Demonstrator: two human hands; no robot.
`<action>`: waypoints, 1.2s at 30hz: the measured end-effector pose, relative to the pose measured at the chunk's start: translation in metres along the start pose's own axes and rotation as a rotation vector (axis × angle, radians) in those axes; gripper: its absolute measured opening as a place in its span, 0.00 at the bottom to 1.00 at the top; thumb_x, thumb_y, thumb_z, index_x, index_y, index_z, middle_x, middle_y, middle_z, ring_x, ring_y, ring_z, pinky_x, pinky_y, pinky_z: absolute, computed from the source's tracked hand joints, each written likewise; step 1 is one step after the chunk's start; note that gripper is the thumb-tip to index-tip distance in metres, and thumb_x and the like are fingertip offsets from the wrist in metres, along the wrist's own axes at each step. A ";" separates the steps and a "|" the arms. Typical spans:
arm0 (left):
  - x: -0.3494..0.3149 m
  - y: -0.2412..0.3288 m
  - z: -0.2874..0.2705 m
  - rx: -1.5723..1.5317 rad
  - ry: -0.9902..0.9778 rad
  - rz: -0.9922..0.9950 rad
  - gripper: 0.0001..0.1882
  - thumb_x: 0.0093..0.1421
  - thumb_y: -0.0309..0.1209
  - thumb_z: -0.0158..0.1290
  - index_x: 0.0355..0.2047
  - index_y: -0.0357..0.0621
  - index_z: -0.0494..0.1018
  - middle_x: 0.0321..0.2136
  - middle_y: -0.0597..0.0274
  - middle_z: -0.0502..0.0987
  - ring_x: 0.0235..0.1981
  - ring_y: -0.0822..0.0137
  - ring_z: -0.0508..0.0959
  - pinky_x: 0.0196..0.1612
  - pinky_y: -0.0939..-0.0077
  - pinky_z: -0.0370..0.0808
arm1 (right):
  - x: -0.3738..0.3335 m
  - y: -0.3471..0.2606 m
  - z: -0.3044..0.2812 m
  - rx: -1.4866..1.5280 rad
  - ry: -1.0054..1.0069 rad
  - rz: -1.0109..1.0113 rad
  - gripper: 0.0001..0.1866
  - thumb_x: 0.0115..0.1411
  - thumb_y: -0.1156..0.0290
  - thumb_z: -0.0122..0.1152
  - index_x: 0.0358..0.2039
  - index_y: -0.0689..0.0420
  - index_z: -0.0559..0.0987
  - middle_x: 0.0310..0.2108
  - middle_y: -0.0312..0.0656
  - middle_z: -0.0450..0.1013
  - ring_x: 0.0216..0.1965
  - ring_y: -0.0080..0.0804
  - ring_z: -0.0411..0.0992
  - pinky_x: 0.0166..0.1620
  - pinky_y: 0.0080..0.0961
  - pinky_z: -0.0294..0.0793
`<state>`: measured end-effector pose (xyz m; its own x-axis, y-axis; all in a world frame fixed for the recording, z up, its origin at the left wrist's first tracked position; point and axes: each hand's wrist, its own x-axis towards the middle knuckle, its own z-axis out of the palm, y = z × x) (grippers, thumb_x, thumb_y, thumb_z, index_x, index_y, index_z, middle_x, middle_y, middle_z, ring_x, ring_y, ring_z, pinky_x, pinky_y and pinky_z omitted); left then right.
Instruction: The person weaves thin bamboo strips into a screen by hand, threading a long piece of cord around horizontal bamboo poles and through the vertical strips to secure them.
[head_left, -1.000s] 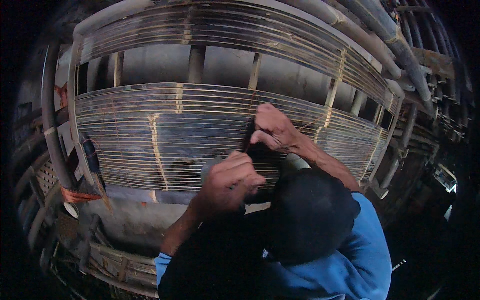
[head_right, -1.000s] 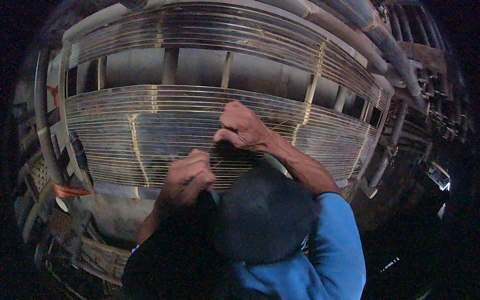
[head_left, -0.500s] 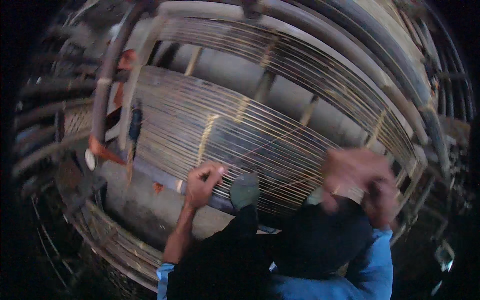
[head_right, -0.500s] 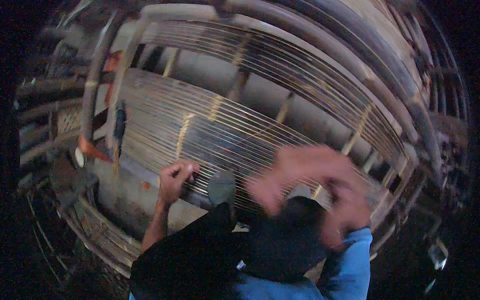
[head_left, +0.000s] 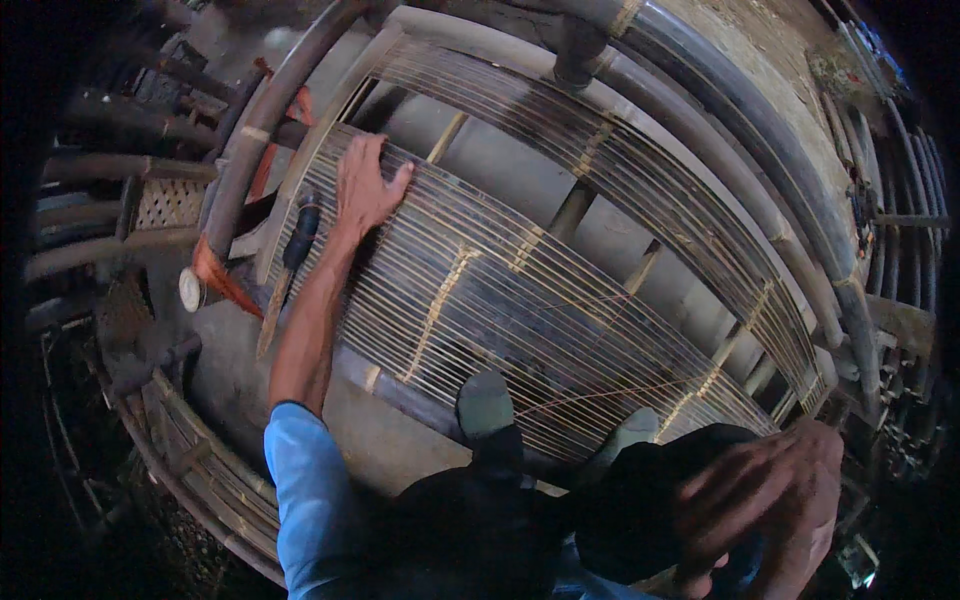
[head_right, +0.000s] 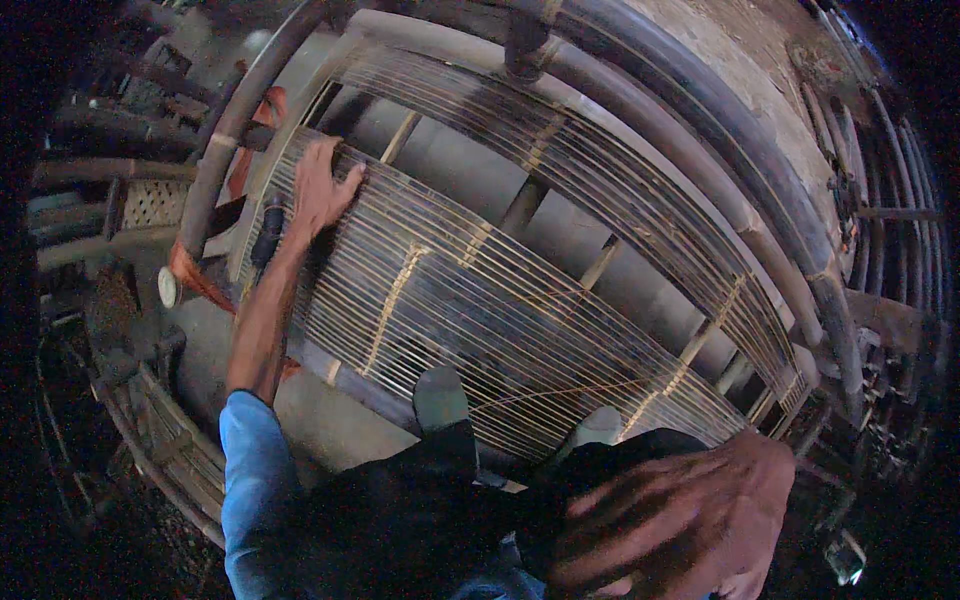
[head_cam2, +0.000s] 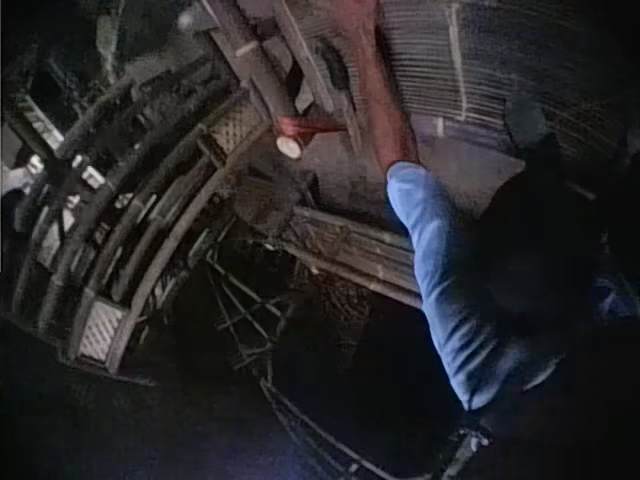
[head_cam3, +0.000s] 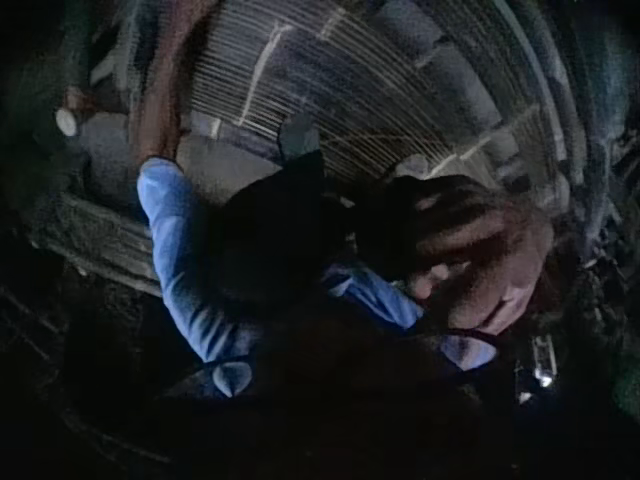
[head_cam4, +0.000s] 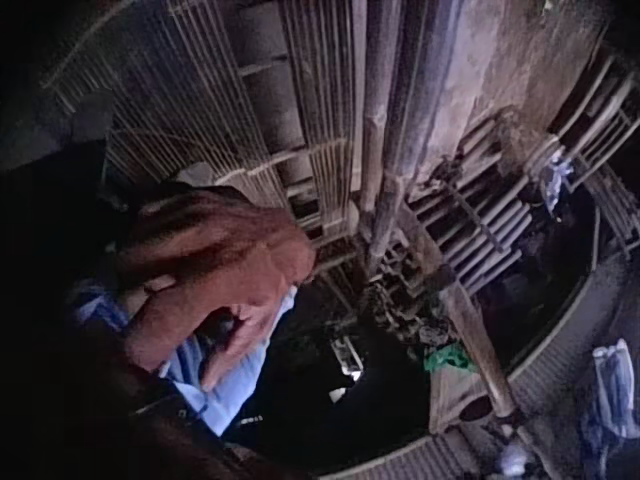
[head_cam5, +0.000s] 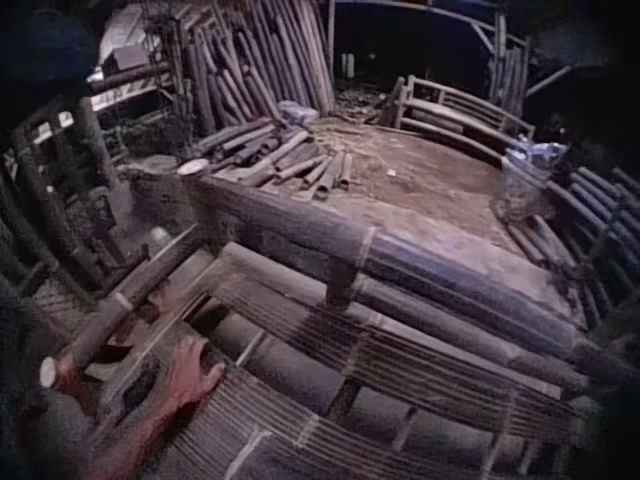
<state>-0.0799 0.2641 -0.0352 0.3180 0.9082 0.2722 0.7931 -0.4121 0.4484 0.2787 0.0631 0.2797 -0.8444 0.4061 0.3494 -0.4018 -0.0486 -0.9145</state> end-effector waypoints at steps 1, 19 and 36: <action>0.016 -0.005 0.009 0.082 0.070 0.079 0.27 0.58 0.44 0.59 0.50 0.35 0.72 0.48 0.42 0.72 0.54 0.44 0.71 0.58 0.50 0.66 | 0.002 -0.001 -0.003 0.004 0.009 0.023 0.18 0.63 0.47 0.62 0.35 0.48 0.83 0.30 0.52 0.75 0.26 0.37 0.76 0.30 0.33 0.70; -0.072 -0.036 0.006 -0.069 0.299 0.087 0.15 0.55 0.24 0.65 0.44 0.39 0.80 0.45 0.48 0.78 0.48 0.48 0.76 0.52 0.56 0.72 | -0.022 0.123 -0.120 -0.728 0.392 1.040 0.21 0.55 0.67 0.71 0.47 0.62 0.79 0.35 0.43 0.77 0.35 0.33 0.74 0.41 0.34 0.74; -0.078 -0.003 -0.184 -0.378 -0.171 -0.712 0.17 0.65 0.41 0.56 0.38 0.38 0.82 0.29 0.66 0.80 0.33 0.74 0.77 0.36 0.76 0.72 | -0.037 0.301 -0.148 -0.903 0.863 0.800 0.16 0.60 0.61 0.66 0.42 0.59 0.83 0.39 0.48 0.81 0.40 0.38 0.78 0.45 0.35 0.75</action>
<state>-0.2029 0.1805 0.0992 -0.0961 0.9474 -0.3052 0.6162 0.2974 0.7293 0.2414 0.1682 -0.0391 -0.1340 0.9648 -0.2265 0.6804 -0.0766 -0.7288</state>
